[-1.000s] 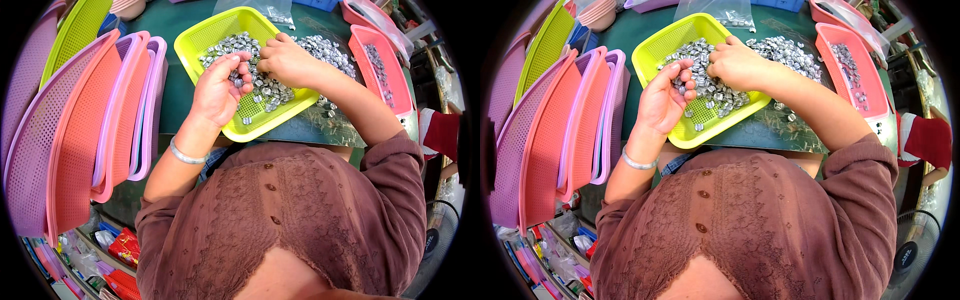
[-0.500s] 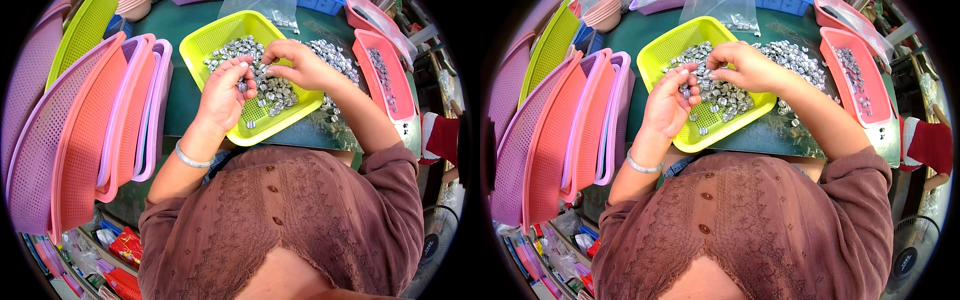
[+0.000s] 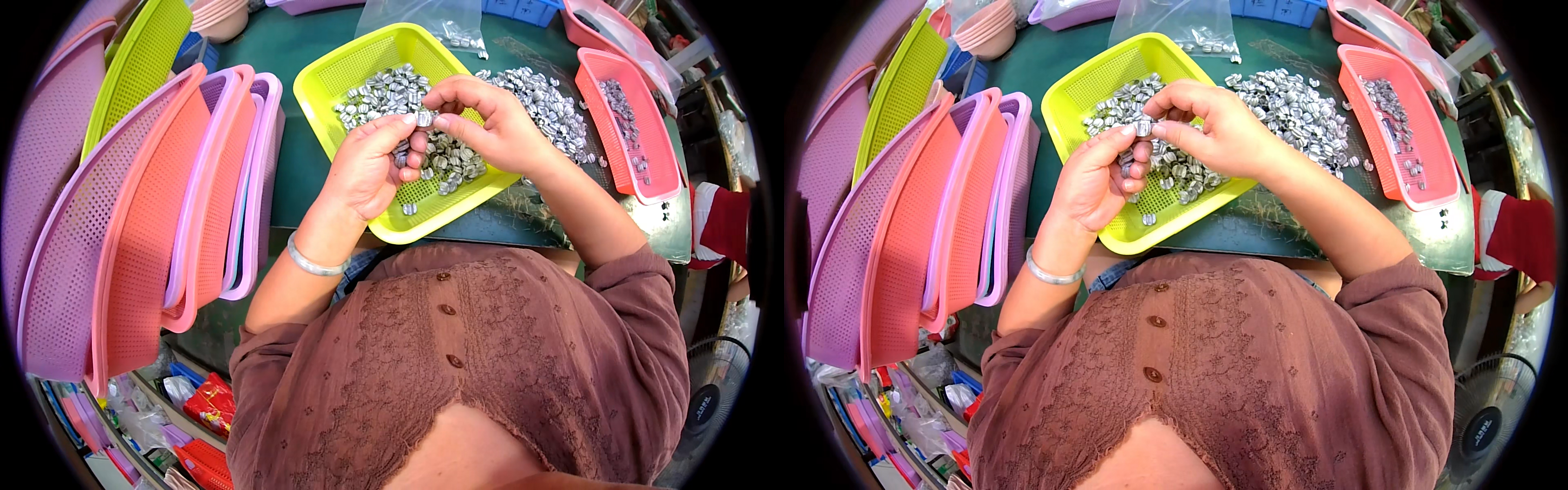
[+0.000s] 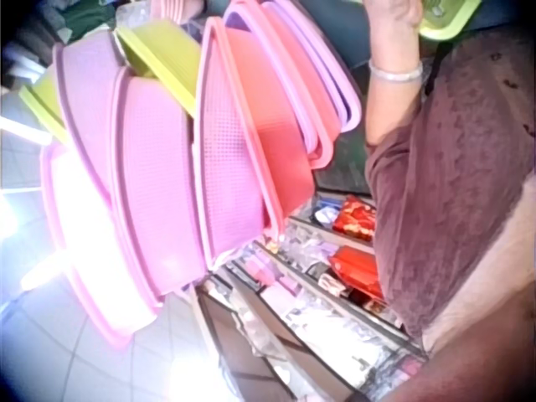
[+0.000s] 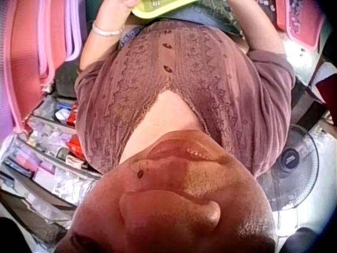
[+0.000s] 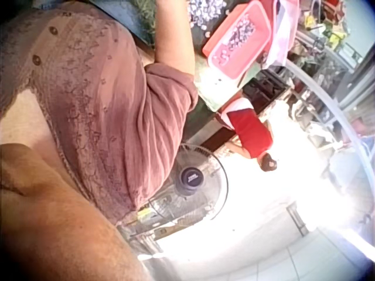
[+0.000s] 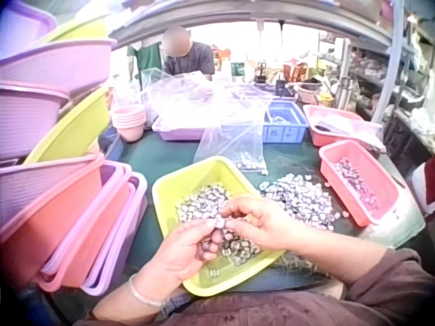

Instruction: The person picks up small metal components from a yellow basket and uses a pair of red-handled pliers to trim a part of each component before placing them into a pink basket.

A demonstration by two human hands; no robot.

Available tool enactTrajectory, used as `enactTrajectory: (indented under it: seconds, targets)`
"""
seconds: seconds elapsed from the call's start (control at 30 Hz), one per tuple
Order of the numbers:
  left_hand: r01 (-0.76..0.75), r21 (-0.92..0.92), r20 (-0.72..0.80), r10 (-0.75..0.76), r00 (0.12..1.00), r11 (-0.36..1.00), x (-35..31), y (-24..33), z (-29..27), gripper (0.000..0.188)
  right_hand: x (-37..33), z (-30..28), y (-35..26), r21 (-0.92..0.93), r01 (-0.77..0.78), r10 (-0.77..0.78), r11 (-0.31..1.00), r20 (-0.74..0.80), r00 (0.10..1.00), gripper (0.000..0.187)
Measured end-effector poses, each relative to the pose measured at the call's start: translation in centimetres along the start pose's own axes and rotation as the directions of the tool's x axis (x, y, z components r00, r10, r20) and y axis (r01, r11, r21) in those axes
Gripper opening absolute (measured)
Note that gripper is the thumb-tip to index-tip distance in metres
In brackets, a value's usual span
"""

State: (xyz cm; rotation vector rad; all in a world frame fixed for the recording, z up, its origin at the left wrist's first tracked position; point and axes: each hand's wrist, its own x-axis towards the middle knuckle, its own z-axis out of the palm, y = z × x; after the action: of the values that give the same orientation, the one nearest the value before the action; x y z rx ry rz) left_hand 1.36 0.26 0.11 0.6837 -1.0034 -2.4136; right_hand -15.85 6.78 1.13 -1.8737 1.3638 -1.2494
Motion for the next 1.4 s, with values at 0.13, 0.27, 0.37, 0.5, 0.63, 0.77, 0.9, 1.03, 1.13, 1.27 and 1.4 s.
enactTrajectory:
  seconds: [0.13, 0.27, 0.37, 0.5, 0.63, 0.77, 0.9, 1.03, 1.13, 1.27, 1.4]
  targets:
    - [0.013, -0.038, 0.014, -0.013, 1.000, 0.999, 0.0, 0.0, -0.1, 0.014, 0.1, 0.3, -0.2, -0.108, 0.102, -0.111, 0.989, -0.075, 0.991, 0.017]
    - [0.006, -0.045, 0.020, -0.006, 1.000, 0.999, 0.0, 0.0, -0.1, 0.015, 0.4, 0.5, -0.2, -0.240, 0.254, -0.287, 0.937, -0.114, 0.951, 0.016]
    - [-0.012, -0.053, 0.026, 0.013, 1.000, 0.999, 0.0, 0.0, -0.1, 0.013, 0.2, 0.3, -0.3, -0.235, 0.205, -0.230, 0.950, -0.085, 0.969, 0.017]
    - [-0.037, -0.044, 0.024, 0.038, 0.999, 0.998, 0.1, -0.1, -0.1, 0.010, -0.1, 0.3, 0.1, -0.156, 0.134, -0.149, 0.979, -0.094, 0.984, 0.016]
    - [-0.039, -0.045, 0.034, 0.040, 0.999, 0.998, 0.1, -0.2, -0.2, 0.009, -0.3, 0.3, 0.3, -0.134, 0.105, -0.118, 0.985, -0.086, 0.989, 0.015]
    - [-0.045, -0.032, 0.027, 0.046, 0.999, 0.998, 0.1, -0.2, -0.1, 0.009, -0.3, 0.3, 0.2, -0.125, 0.096, -0.107, 0.987, -0.081, 0.991, 0.015]
    - [-0.051, -0.019, 0.028, 0.052, 0.998, 0.999, 0.1, -0.2, -0.2, 0.009, -0.3, 0.4, 0.3, -0.124, 0.096, -0.105, 0.988, -0.068, 0.992, 0.014]
    - [-0.048, -0.037, 0.013, 0.049, 0.999, 0.998, 0.2, -0.3, -0.1, 0.010, -0.2, 0.4, 0.5, -0.157, 0.149, -0.157, 0.976, -0.045, 0.987, 0.012]
    - [-0.045, -0.061, -0.004, 0.045, 0.999, 0.997, 0.1, -0.2, 0.0, 0.009, 0.0, -0.1, 0.8, -0.264, 0.159, -0.187, 0.951, -0.085, 0.979, 0.010]
    - [-0.077, -0.150, 0.013, 0.080, 0.997, 0.986, 0.4, -0.2, -0.7, 0.014, 0.3, -1.2, 1.7, -0.618, 0.185, -0.208, 0.764, 0.036, 0.977, 0.011]
    - [-0.104, -0.237, 0.049, 0.119, 0.992, 0.966, 0.2, 0.1, -0.6, 0.018, 0.2, -1.0, 2.0, -0.780, 0.259, -0.125, 0.570, 0.230, 0.965, 0.011]
